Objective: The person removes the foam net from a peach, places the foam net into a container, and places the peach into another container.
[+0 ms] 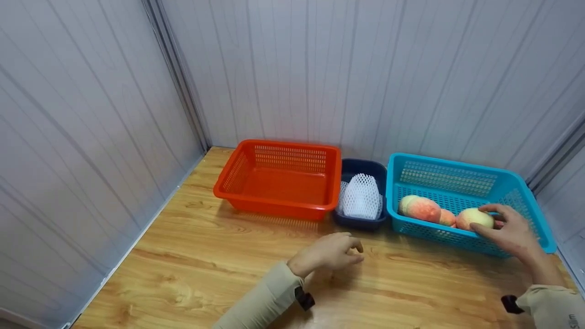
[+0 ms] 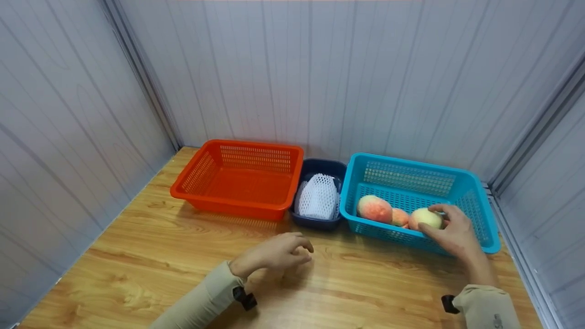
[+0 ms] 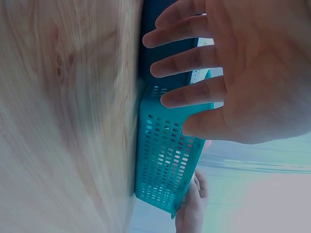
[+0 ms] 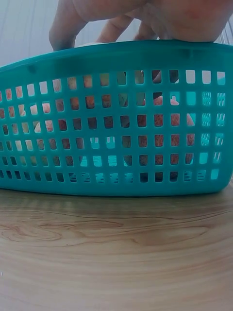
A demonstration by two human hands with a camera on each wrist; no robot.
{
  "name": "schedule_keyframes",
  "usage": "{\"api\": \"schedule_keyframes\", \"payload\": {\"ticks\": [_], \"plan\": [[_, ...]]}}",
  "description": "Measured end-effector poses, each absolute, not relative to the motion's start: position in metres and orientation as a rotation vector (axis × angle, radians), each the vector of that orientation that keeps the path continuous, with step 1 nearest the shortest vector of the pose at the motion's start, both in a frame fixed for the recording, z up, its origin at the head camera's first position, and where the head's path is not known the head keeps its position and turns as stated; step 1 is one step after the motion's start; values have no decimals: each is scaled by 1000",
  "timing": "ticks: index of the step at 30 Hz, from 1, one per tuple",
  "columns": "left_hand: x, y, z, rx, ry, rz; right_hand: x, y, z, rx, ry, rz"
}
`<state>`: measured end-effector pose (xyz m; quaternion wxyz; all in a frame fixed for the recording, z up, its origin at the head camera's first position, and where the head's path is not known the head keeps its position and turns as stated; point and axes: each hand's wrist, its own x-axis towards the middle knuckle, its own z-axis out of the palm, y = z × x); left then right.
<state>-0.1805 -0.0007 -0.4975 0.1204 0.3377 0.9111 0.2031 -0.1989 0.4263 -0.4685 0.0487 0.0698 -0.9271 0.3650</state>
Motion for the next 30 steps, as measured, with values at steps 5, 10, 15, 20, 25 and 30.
{"api": "schedule_keyframes", "payload": {"ticks": [5, 10, 15, 20, 25, 30], "plan": [[-177, -4, -495, 985, 2652, 614, -198, 424, -467, 200, -2821, 1103], [-173, -8, -494, 1012, 2676, 591, -196, 423, -467, 225, -2798, 1105], [-171, -14, -492, 1002, 2692, 619, -197, 422, -468, 256, -2772, 1082], [-168, -22, -491, 983, 2685, 674, -197, 421, -469, 235, -2767, 1096], [-164, -33, -488, 983, 2687, 692, -196, 422, -471, 211, -2757, 1089], [-160, -48, -485, 1018, 2702, 710, -193, 422, -472, 176, -2704, 1013]]}}
